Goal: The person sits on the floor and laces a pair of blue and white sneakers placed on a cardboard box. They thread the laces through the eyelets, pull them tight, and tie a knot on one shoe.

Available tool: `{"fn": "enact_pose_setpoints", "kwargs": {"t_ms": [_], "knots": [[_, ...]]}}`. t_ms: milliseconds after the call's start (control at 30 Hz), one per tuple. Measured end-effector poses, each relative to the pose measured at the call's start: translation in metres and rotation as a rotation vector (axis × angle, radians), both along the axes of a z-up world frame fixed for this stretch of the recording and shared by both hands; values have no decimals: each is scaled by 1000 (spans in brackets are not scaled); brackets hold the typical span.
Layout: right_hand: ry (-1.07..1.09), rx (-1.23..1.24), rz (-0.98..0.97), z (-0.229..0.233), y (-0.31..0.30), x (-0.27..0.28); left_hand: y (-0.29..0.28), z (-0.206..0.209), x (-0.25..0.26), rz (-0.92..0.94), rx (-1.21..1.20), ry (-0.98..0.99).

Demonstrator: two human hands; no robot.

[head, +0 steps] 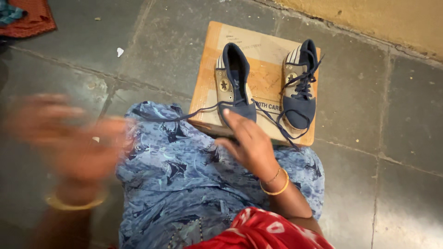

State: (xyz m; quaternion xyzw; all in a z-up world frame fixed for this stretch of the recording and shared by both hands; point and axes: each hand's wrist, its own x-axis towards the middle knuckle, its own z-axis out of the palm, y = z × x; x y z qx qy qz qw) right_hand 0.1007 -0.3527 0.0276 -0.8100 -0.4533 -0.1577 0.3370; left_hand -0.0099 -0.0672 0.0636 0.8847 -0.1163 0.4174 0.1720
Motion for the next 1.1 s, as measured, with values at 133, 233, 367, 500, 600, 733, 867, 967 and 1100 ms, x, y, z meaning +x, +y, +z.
{"fn": "enact_pose_setpoints", "kwargs": {"t_ms": [133,233,367,500,600,733,867,967,1100], "knots": [[102,286,197,-8,-8,-13,-61,-17,45,-236,46,-47],[204,237,-34,-29,-26,-8,-88,-25,74,-304,13,-20],[75,421,-455,-39,-85,43,-91,-40,108,-343,-185,90],[-66,1434,-385,-18,-176,97,-74,-79,145,-192,-507,152],[-67,1428,-435,-34,-185,105,-76,-118,165,-181,-639,162],[166,1114,-508,-65,-139,105,-83,-154,168,-196,-518,167],[333,1010,-496,-55,-113,107,-81,-161,160,-255,-399,149],[393,816,-406,-57,-83,97,-82,-159,158,-232,-348,201],[271,181,-421,-69,-30,85,-82,-158,162,-265,-368,222]]}}
